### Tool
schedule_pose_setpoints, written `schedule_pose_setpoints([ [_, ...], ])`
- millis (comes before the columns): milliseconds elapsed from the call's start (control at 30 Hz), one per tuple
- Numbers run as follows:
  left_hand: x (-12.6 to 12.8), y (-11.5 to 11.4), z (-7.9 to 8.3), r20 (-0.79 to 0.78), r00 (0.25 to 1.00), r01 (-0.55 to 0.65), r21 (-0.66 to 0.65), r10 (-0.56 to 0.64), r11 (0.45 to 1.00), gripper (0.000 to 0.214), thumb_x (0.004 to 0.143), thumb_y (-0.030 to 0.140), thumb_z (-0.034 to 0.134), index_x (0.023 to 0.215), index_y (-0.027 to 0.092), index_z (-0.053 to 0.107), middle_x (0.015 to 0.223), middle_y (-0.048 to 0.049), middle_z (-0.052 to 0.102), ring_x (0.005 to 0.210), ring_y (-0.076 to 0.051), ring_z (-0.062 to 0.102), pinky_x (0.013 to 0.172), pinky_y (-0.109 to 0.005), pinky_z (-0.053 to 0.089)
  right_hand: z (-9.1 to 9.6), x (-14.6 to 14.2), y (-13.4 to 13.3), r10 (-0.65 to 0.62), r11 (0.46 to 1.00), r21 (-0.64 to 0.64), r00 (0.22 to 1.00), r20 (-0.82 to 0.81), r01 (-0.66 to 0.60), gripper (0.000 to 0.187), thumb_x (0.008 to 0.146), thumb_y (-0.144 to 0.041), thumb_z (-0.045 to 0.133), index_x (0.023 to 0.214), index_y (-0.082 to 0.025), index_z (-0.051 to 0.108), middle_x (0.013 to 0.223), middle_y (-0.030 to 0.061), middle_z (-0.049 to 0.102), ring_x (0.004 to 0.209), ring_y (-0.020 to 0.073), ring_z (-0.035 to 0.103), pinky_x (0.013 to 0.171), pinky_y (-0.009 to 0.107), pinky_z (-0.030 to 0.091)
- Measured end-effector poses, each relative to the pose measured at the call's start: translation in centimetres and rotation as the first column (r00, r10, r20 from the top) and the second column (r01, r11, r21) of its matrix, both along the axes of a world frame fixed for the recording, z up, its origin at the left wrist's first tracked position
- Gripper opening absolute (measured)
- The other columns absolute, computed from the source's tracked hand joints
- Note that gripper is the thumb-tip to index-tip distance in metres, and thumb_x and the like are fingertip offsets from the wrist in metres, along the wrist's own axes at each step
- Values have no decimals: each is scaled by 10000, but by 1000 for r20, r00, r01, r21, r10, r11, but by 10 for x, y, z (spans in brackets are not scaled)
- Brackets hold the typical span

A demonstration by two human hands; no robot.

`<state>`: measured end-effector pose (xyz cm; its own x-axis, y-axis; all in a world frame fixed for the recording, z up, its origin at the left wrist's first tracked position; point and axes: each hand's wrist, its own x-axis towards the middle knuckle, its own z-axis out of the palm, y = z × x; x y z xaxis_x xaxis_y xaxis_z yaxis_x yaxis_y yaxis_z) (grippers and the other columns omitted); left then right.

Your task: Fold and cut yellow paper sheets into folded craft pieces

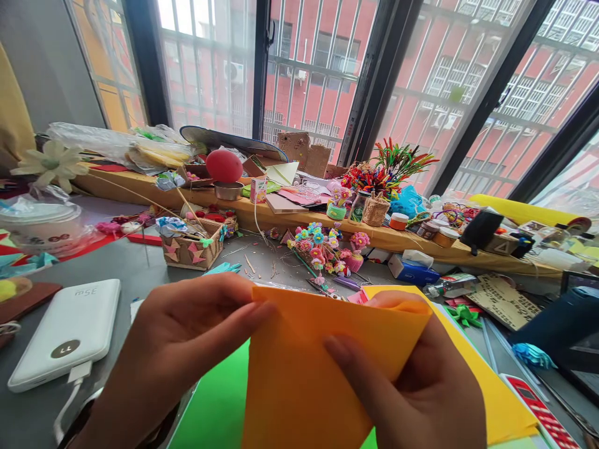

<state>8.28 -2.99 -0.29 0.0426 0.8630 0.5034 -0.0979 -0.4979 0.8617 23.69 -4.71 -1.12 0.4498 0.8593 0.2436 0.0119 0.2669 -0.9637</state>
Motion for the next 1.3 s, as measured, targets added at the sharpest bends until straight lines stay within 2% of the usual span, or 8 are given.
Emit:
schedule_pose_setpoints([
  [133,0,6,-1,87,996,9,-50,-5,999,81,668,182,644,587,182,636,538,47,613,492,-60,555,445,-89,438,-3,10,6,229,968,-99,973,-25,-230,400,500,-350,744,854,-285,569,705,25,693,579,244,658,455,280,558],
  [267,4,6,2,210,975,-57,-86,74,995,74,653,167,655,579,175,648,520,58,599,477,-37,527,440,-69,418,2,7,11,396,910,-130,918,-11,-394,369,495,-325,751,825,-252,603,712,34,695,611,258,656,445,282,545],
  [467,7,6,4,278,952,-97,-111,125,989,62,638,144,664,580,165,659,532,57,621,489,-37,544,458,-67,435,8,-4,12,331,914,-220,940,-79,-341,332,497,-314,754,785,-217,621,677,26,694,568,219,645,459,253,534],
  [567,4,10,4,251,964,-61,-117,89,991,46,642,157,667,599,173,666,554,59,644,503,-42,565,466,-67,448,8,-4,12,313,916,-235,946,-89,-325,345,499,-319,754,794,-206,614,686,36,694,567,231,644,452,272,535],
  [667,-1,13,4,180,983,-16,-115,37,993,22,650,175,663,633,170,677,580,48,666,523,-58,590,477,-82,471,8,-4,13,291,928,-223,954,-72,-300,354,499,-334,753,798,-206,612,707,38,697,572,228,644,443,266,534],
  [867,-5,11,6,139,985,-83,-125,100,989,49,656,191,656,654,145,675,593,21,670,527,-89,603,496,-137,508,6,-6,13,255,953,-166,967,-23,-255,387,487,-355,750,815,-204,611,737,42,702,576,225,648,442,249,536],
  [1100,-3,11,8,128,985,-103,-103,116,989,63,629,207,684,618,152,656,581,37,642,536,-68,574,484,-103,458,5,-10,11,229,964,-154,972,53,-218,367,492,-388,734,793,-216,613,688,32,698,554,222,644,428,247,529],
  [1300,1,9,6,104,980,-160,-97,170,982,80,652,223,665,609,157,646,582,31,631,545,-82,573,485,-128,451,4,-10,10,221,970,-130,970,105,-207,360,487,-388,739,785,-232,610,698,7,698,553,192,642,432,206,521],
])
